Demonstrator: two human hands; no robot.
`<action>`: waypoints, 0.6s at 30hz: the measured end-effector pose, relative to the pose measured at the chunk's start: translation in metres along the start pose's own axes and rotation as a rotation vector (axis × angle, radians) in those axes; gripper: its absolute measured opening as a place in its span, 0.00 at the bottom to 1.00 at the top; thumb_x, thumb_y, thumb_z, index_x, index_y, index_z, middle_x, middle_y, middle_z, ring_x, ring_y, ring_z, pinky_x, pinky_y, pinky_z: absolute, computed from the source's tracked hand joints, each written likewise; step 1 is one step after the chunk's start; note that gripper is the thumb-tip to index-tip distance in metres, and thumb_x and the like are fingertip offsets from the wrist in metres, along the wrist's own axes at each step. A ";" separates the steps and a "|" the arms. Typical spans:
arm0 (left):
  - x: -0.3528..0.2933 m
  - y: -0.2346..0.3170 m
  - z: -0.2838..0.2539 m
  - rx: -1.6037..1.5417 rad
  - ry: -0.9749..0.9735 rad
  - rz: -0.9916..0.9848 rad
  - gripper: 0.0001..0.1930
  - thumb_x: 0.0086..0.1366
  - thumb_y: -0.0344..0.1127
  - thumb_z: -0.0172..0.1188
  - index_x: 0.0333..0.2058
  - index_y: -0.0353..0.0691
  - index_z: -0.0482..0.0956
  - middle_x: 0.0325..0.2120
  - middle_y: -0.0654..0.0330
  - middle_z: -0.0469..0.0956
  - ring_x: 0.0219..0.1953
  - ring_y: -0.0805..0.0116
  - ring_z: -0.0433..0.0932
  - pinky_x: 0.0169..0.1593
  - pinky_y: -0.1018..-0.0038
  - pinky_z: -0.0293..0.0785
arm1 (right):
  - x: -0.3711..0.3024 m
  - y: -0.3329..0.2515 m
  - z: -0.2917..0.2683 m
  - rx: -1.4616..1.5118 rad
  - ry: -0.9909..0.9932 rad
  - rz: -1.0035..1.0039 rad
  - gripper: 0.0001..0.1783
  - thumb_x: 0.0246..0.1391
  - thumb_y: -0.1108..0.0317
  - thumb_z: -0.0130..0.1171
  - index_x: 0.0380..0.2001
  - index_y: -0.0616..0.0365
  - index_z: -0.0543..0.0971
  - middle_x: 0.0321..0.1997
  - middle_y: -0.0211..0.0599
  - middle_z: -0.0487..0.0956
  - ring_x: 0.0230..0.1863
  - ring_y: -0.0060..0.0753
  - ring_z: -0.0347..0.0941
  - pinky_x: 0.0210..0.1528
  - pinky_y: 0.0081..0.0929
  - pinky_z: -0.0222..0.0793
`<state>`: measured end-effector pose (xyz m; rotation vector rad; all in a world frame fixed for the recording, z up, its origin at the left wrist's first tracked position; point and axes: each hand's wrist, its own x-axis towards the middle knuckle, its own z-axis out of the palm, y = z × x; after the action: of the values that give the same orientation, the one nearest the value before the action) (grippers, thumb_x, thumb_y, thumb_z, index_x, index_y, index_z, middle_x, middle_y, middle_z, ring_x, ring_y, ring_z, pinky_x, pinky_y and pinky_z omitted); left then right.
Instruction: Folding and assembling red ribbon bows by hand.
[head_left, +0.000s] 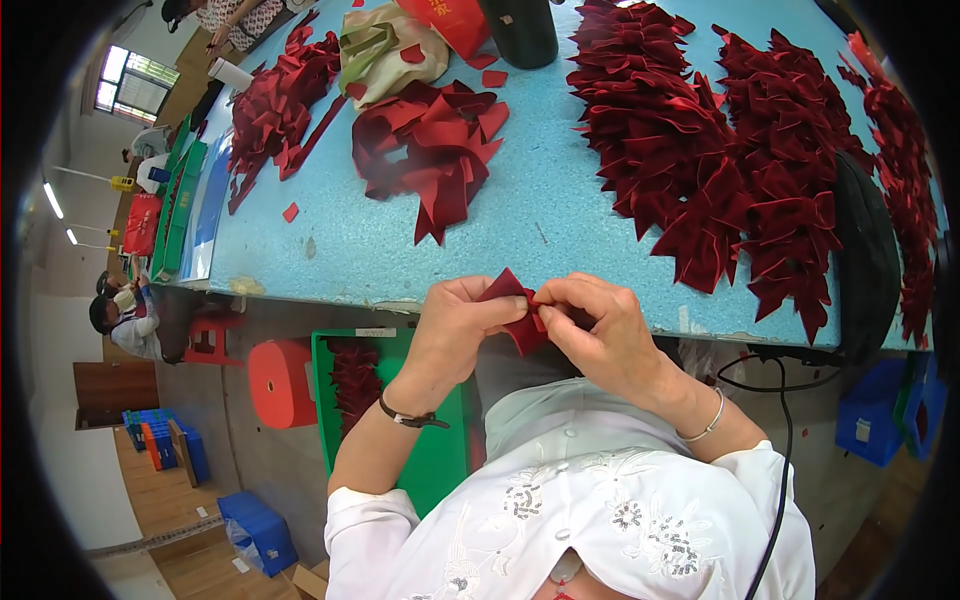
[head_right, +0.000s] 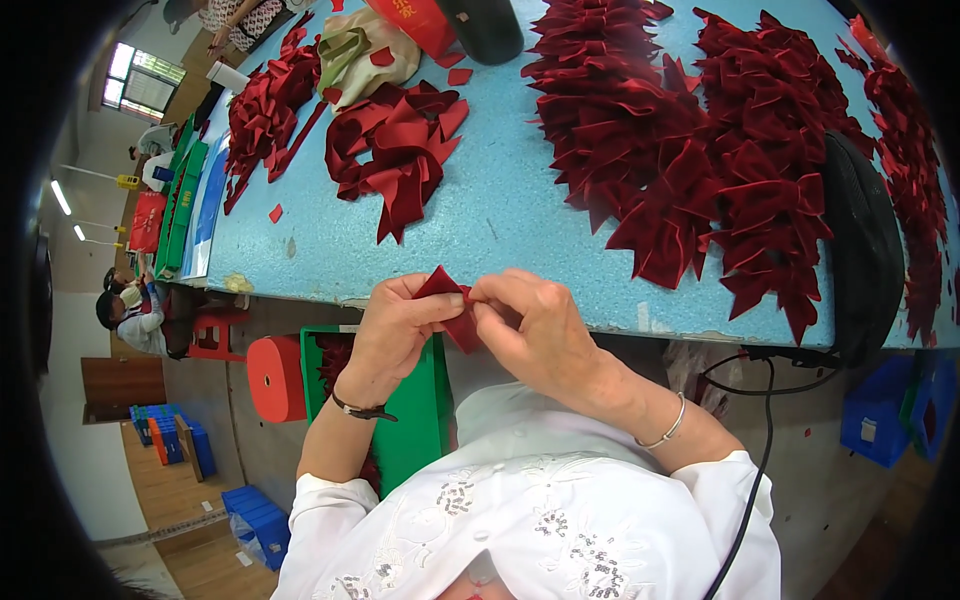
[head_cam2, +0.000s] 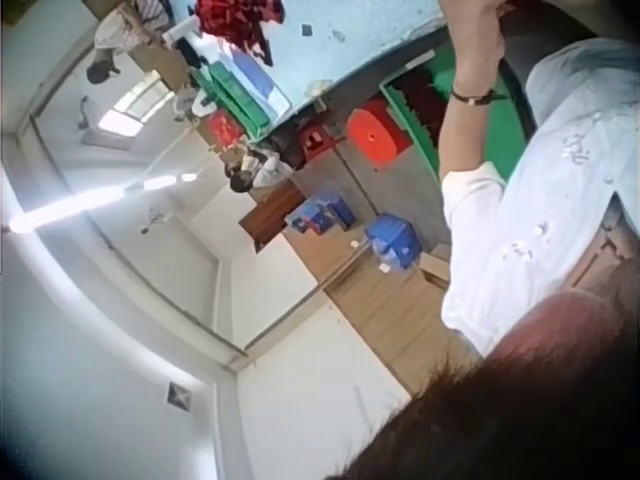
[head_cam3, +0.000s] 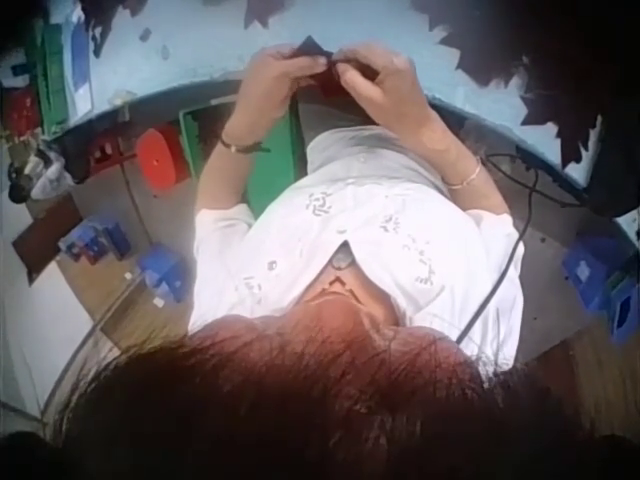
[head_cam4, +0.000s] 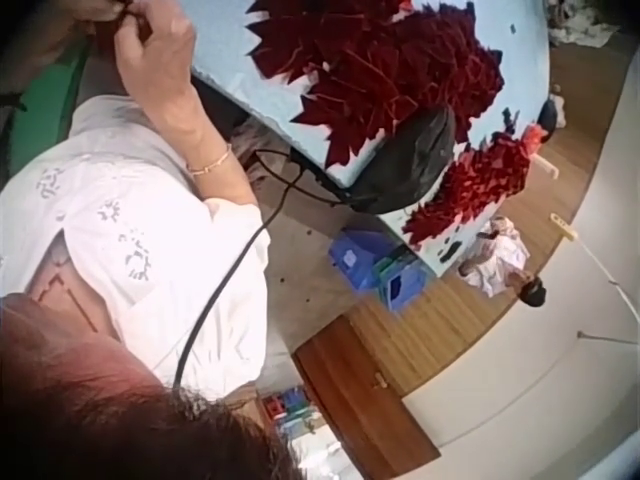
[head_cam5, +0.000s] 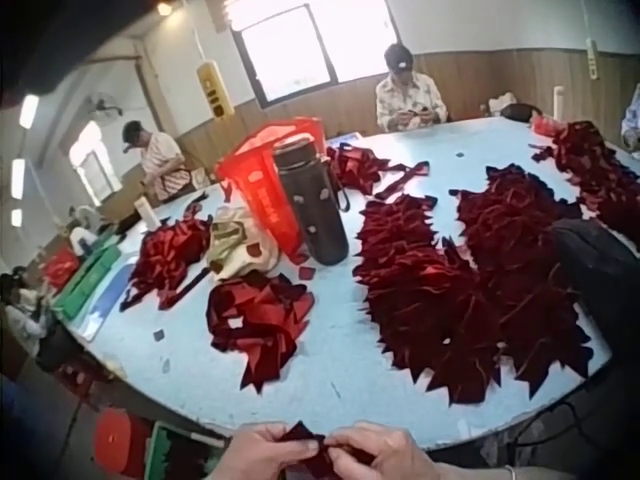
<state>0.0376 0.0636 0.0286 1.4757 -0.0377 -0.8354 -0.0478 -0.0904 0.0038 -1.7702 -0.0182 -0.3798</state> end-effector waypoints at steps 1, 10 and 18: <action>0.000 0.001 0.001 -0.039 -0.012 -0.029 0.05 0.55 0.24 0.60 0.32 0.29 0.78 0.27 0.58 0.79 0.29 0.74 0.77 0.33 0.80 0.72 | 0.000 0.000 0.000 0.004 0.006 0.003 0.06 0.47 0.79 0.54 0.31 0.66 0.77 0.23 0.36 0.74 0.20 0.21 0.66 0.22 0.20 0.61; -0.009 0.003 0.003 -0.065 -0.083 0.019 0.08 0.56 0.26 0.60 0.35 0.28 0.78 0.32 0.57 0.80 0.32 0.75 0.77 0.40 0.80 0.73 | 0.000 0.004 -0.001 -0.165 0.059 -0.121 0.07 0.45 0.79 0.55 0.30 0.65 0.76 0.23 0.42 0.74 0.22 0.33 0.70 0.22 0.27 0.64; -0.007 -0.010 0.009 -0.065 0.012 0.124 0.10 0.56 0.26 0.60 0.36 0.28 0.78 0.32 0.58 0.80 0.33 0.75 0.77 0.41 0.80 0.72 | -0.007 -0.009 0.004 -0.413 0.014 -0.241 0.14 0.41 0.80 0.57 0.36 0.68 0.73 0.21 0.41 0.71 0.22 0.39 0.69 0.22 0.31 0.66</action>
<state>0.0230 0.0607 0.0242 1.4031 -0.0917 -0.7209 -0.0550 -0.0832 0.0094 -2.1814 -0.1537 -0.6027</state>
